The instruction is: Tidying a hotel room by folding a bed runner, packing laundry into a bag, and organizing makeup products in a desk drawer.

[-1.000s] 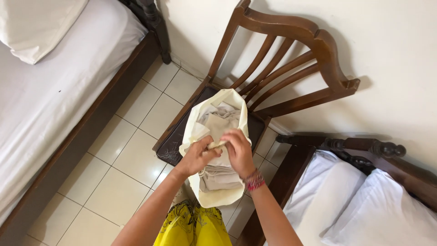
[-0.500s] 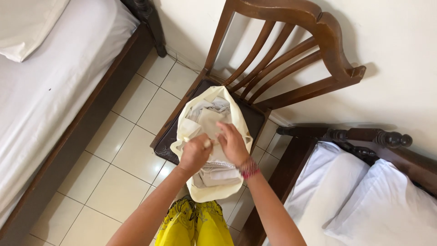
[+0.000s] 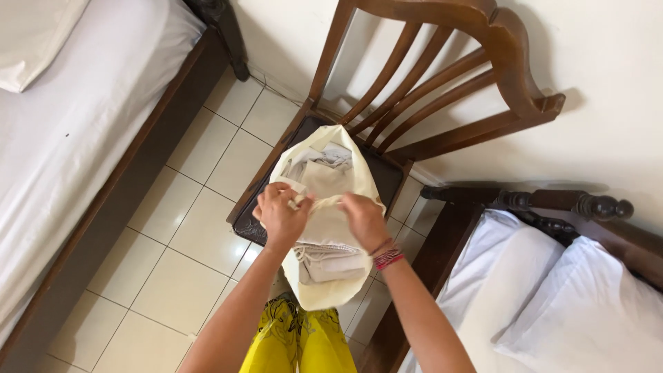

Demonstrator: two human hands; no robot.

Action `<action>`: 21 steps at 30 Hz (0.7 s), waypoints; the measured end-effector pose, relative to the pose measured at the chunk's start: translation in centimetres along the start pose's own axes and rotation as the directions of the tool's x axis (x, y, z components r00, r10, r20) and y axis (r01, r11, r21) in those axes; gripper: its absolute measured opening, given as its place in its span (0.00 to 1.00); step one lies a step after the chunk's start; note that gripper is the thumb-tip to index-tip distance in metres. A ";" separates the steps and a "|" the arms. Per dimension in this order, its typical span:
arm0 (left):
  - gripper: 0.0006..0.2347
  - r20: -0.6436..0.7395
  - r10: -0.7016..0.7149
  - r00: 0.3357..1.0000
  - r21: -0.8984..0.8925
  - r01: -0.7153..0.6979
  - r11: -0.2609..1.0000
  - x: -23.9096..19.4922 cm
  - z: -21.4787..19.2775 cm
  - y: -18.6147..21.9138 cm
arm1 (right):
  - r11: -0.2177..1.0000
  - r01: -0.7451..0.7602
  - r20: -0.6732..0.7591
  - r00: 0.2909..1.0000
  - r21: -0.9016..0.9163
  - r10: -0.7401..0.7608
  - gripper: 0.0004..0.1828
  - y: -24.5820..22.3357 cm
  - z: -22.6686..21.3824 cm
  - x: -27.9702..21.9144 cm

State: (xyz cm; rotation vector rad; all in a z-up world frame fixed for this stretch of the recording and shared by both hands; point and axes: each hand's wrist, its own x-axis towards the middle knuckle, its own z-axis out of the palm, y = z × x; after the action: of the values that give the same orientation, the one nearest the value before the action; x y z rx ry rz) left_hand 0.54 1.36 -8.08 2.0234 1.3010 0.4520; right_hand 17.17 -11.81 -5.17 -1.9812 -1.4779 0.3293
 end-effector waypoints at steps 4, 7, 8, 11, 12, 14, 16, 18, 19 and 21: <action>0.12 -0.040 -0.138 0.990 0.120 0.142 0.983 0.7 -0.6 -5.3 | 0.897 -0.436 0.153 0.884 -0.077 0.442 0.10 4.4 -2.4 -2.2; 0.12 0.097 -0.289 0.952 0.219 0.262 0.940 -0.4 -1.2 -8.0 | 0.914 -0.378 0.102 0.925 0.145 0.366 0.02 12.1 -0.1 -7.7; 0.12 0.094 -0.287 0.953 0.216 0.262 0.941 -0.6 -1.1 -8.2 | 0.916 -0.374 0.100 0.927 0.143 0.362 0.02 11.8 0.8 -7.7; 0.10 0.052 -0.398 0.916 0.188 0.382 0.905 -1.2 -1.0 -6.9 | 0.924 -0.379 -0.048 0.923 0.051 0.381 0.02 9.9 1.5 -7.2; 0.09 0.195 -0.319 0.927 -0.068 0.337 0.939 -1.1 -1.7 -5.7 | 0.917 -0.397 -0.051 0.916 0.044 0.399 0.03 8.4 0.7 -6.2; 0.08 0.296 -0.189 0.936 -0.326 0.285 0.901 0.5 -3.3 -2.0 | 0.913 -0.406 -0.068 0.910 0.044 0.408 0.04 5.9 -0.3 -2.7; 0.12 0.475 0.212 0.854 -0.609 0.146 0.780 0.8 -4.9 2.9 | 0.858 -0.488 0.021 0.871 0.159 0.491 0.06 3.1 -1.3 -0.4; 0.11 0.362 0.434 0.825 -0.563 -0.177 0.808 0.3 -1.0 1.3 | 0.848 -0.475 0.079 0.879 0.237 0.470 0.07 2.9 -0.8 1.4; 0.11 0.275 0.632 0.725 -0.465 -0.475 0.747 0.0 1.0 0.5 | 0.826 -0.468 0.146 0.884 0.314 0.445 0.08 2.8 -0.6 2.3; 0.12 0.459 0.523 0.718 -0.359 -0.389 0.849 0.3 0.0 2.3 | 0.858 -0.422 0.169 0.906 0.293 0.388 0.07 3.3 -0.4 3.6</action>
State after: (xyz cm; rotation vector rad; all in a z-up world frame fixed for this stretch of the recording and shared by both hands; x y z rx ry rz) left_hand 2.20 0.95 -6.51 2.0457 0.3627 0.2045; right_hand 21.16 -9.13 -6.29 -2.0086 -0.9692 0.8156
